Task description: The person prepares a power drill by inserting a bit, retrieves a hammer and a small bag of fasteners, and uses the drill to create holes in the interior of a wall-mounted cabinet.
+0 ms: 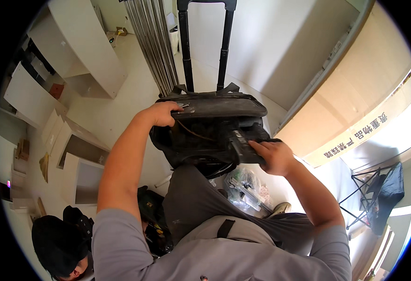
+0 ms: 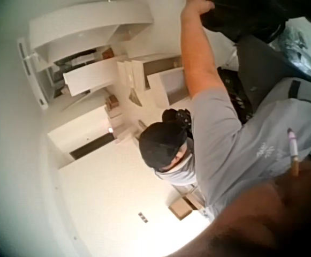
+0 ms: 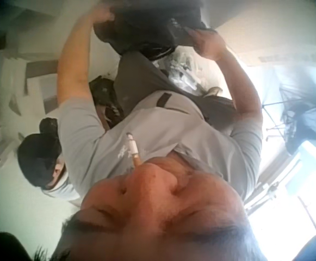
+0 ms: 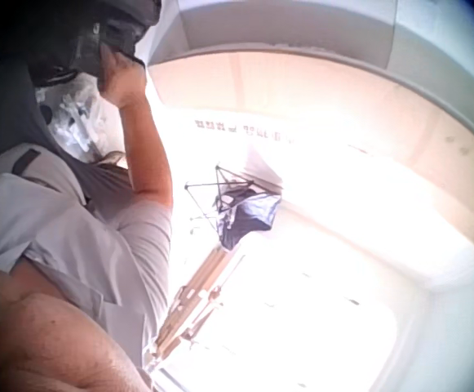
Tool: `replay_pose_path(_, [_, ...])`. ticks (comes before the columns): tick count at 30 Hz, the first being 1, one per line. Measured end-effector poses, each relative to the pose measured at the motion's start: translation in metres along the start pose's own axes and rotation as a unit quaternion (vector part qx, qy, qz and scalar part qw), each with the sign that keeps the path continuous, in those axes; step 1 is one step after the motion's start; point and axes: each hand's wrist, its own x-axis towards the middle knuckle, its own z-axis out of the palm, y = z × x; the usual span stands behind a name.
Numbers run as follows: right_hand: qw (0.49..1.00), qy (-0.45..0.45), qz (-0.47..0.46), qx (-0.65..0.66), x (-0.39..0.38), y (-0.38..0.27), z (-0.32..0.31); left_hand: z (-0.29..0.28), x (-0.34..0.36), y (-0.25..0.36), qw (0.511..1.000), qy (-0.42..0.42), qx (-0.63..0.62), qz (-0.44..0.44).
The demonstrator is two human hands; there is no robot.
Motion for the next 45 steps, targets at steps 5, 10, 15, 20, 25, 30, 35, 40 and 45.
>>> replay_pose_path(5, [0.994,0.113,0.006,0.003,-0.075,-0.040,-0.106,0.008,-0.003,-0.007,1.000,0.011,0.007,0.002])
replay_pose_path(10, [0.940,0.243,0.199,0.137,-0.191,-0.071,-0.111,0.036,-0.004,-0.016,0.996,0.049,0.071,0.017])
replay_pose_path(15, [0.726,0.456,0.345,0.381,-0.229,-0.103,-0.057,0.117,-0.017,-0.013,0.990,0.055,0.130,-0.011])
replay_pose_path(20, [0.620,0.542,0.331,0.461,-0.230,-0.098,-0.043,0.153,-0.014,-0.030,0.957,0.269,0.064,0.086])
replay_pose_path(25, [0.493,0.513,0.223,0.666,-0.261,-0.075,-0.004,0.156,-0.008,-0.036,0.922,0.369,-0.073,0.090])
replay_pose_path(30, [0.402,0.447,0.297,0.742,-0.253,-0.053,0.003,0.163,0.000,-0.038,0.907,0.412,-0.077,-0.040])
replay_pose_path(35, [0.519,0.343,0.491,0.609,-0.224,-0.052,0.020,0.167,0.005,-0.044,0.911,0.394,-0.030,-0.119])
replay_pose_path(40, [0.508,0.313,0.487,0.638,-0.206,-0.054,0.019,0.178,-0.005,-0.008,0.818,0.571,-0.026,-0.071])
replay_pose_path(45, [0.500,0.300,0.510,0.632,-0.190,-0.054,0.011,0.238,-0.042,0.083,0.929,0.315,-0.139,0.134])
